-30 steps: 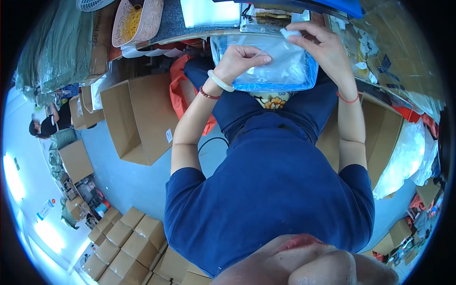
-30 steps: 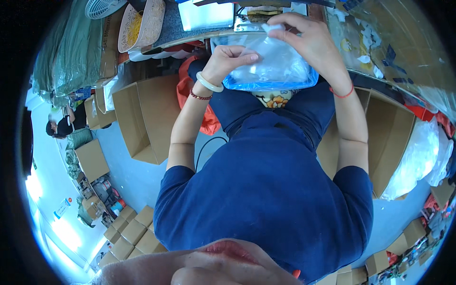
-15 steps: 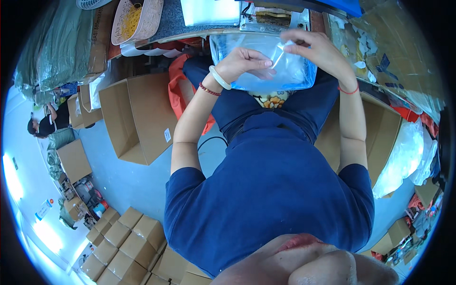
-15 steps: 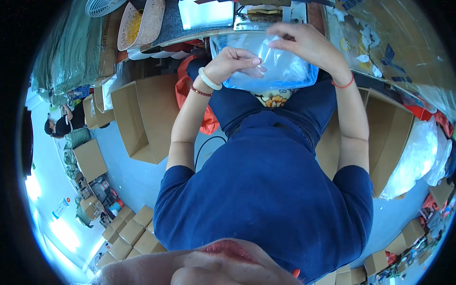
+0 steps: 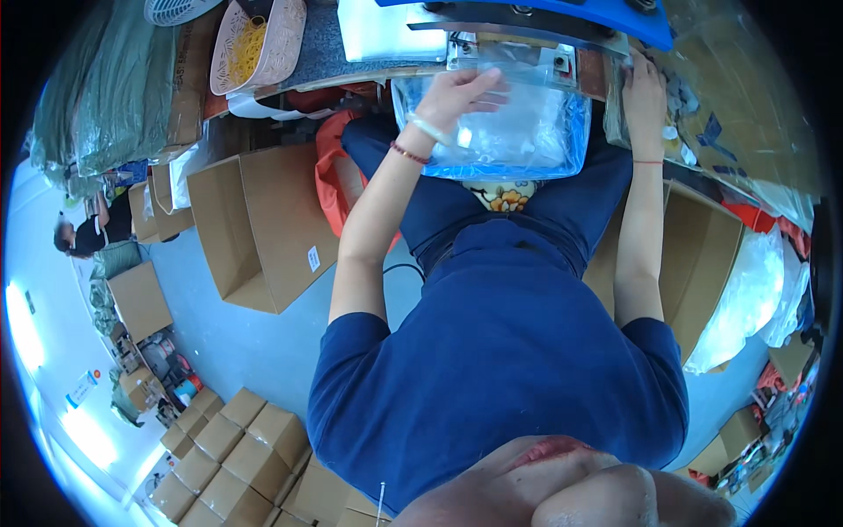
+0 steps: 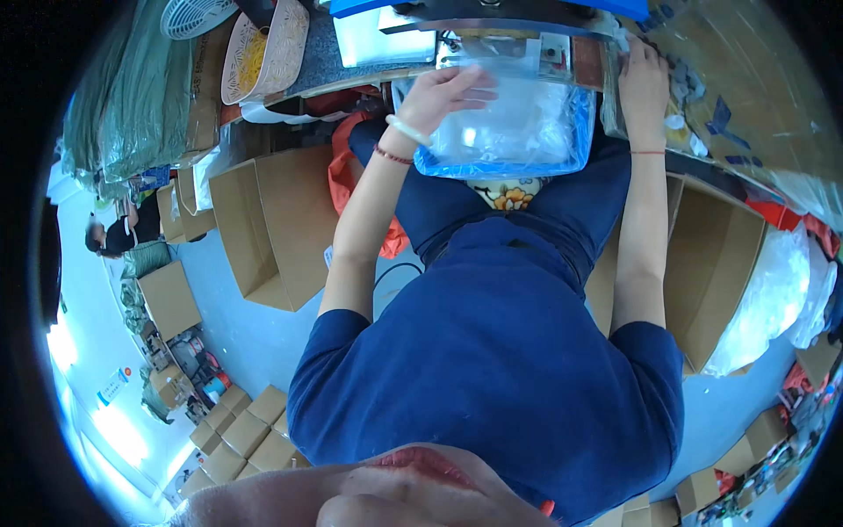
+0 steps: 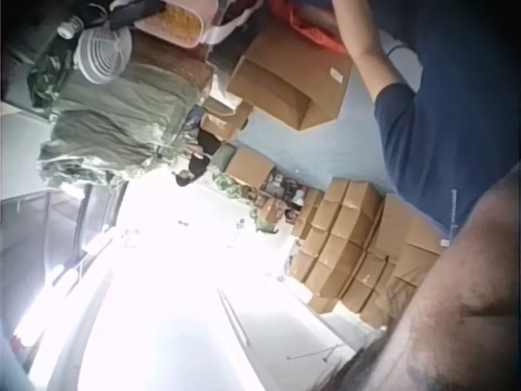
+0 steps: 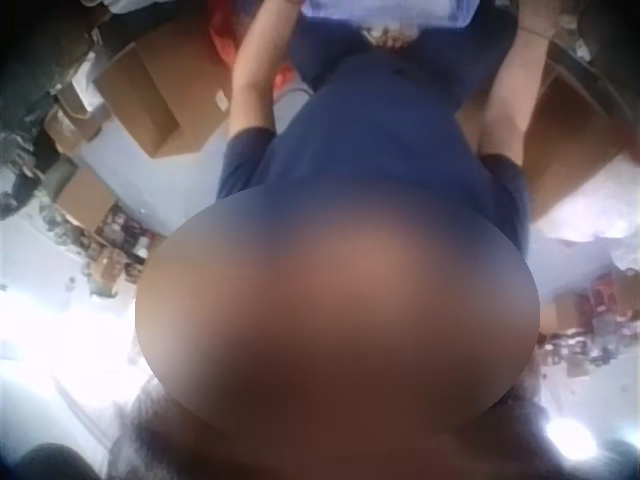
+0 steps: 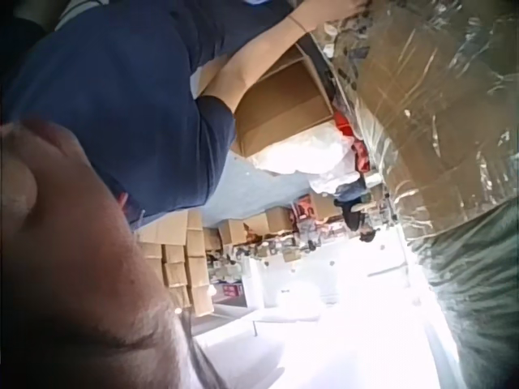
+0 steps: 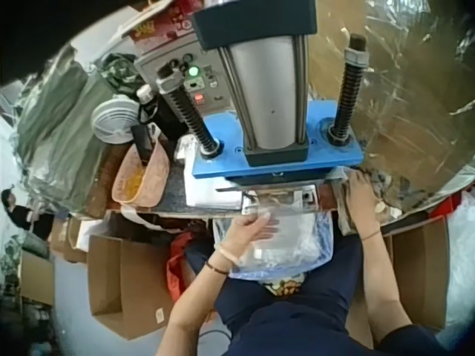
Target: Sealing plastic bags using a heat sealing machine in a factory setting.
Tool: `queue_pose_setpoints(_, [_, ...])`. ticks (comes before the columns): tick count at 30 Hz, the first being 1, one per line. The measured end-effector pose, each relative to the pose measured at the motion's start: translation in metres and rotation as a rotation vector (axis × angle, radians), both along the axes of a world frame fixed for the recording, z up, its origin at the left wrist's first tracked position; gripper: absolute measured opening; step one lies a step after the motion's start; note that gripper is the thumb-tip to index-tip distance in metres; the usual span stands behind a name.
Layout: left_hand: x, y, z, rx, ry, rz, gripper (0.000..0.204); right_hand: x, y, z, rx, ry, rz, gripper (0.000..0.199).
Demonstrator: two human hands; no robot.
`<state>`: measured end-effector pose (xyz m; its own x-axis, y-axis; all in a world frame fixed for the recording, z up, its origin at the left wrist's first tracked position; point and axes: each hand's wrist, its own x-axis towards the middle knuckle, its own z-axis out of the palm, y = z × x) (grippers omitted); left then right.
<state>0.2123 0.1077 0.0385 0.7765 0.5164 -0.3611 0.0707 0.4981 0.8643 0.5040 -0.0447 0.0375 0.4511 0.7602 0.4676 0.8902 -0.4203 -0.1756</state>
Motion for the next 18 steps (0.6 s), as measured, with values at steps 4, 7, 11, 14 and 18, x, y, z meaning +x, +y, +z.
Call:
queue_pose_setpoints(4, [-0.030, 0.045, -0.022, 1.224, 0.290, 0.467, 0.026, 0.001, 0.000, -0.011, 0.049, -0.022, 0.042, 0.031])
queue_pose_setpoints(7, [-0.031, 0.083, -0.042, 1.696, 0.317, 0.426, 0.027, -0.003, -0.002, -0.002, -0.003, -0.007, 0.047, 0.029])
queue_pose_setpoints(11, [-0.014, 0.085, -0.056, 1.834, 0.421, 0.618, 0.024, -0.005, -0.007, 0.004, -0.117, -0.077, 0.005, 0.029])
queue_pose_setpoints(14, [-0.023, 0.059, -0.056, 1.758, 0.454, 0.498, 0.041, -0.001, -0.013, -0.002, -0.138, -0.074, -0.026, 0.028])
queue_pose_setpoints(18, [-0.052, 0.039, -0.049, 1.841, 0.442, 0.347, 0.041, 0.004, -0.017, 0.003, -0.045, 0.056, -0.088, 0.027])
